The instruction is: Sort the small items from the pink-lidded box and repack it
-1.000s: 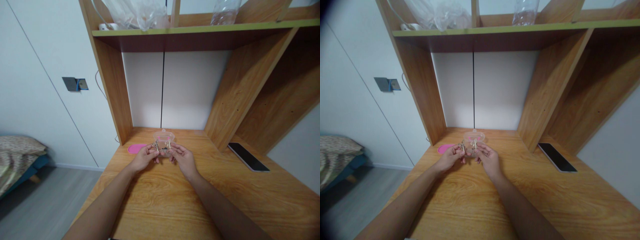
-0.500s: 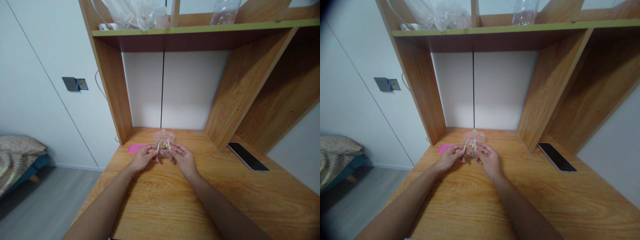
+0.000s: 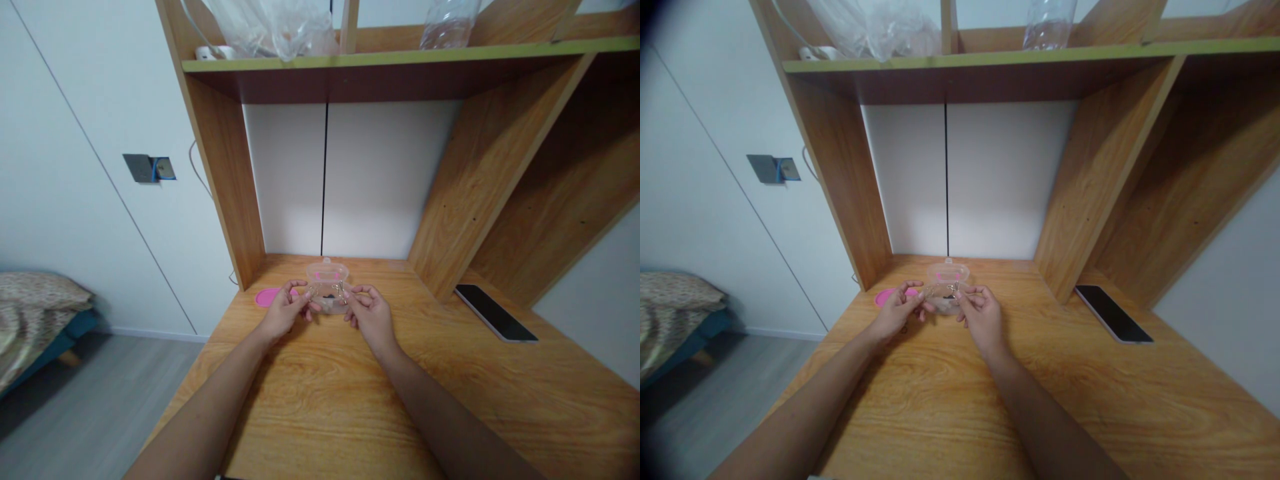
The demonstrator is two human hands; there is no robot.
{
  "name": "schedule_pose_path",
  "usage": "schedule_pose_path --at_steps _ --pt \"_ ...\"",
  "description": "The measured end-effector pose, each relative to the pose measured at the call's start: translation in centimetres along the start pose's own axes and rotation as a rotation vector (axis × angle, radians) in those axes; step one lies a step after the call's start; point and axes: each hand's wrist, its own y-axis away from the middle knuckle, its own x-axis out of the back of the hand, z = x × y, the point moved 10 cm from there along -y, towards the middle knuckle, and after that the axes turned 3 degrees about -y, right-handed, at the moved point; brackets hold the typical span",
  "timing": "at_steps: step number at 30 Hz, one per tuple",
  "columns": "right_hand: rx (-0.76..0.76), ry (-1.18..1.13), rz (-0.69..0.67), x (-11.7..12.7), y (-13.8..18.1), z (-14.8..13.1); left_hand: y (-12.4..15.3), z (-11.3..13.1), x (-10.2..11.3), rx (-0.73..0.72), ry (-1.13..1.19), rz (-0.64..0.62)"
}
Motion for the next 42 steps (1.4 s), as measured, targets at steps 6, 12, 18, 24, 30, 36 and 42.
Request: schedule_pose_path --at_steps 6,12,18,24,30,36,42 --pt "-0.014 0.083 0.031 0.8 -0.3 0.8 0.1 -0.2 0.3 0.008 0.011 0.037" --pt "0.017 0.048 -0.019 0.1 -0.2 0.4 0.0 -0.4 0.4 -0.010 0.019 0.017" --pt "0.031 0.014 -0.014 0.1 -0.1 0.2 -0.3 -0.6 1.2 -0.030 -0.006 0.074" --pt "0.033 0.022 -0.014 0.3 -0.2 0.2 0.2 1.9 3.4 -0.171 -0.378 0.173" --pt "0.042 0.038 -0.028 0.2 -0.3 0.3 0.7 3.9 3.6 -0.317 -0.924 -0.062" --pt "0.066 0.038 -0.032 0.2 -0.2 0.2 1.1 0.8 5.2 -0.053 -1.129 -0.218" --pt "0.072 0.064 -0.068 0.0 -0.1 0.3 1.2 -0.1 4.3 -0.031 -1.115 -0.273"
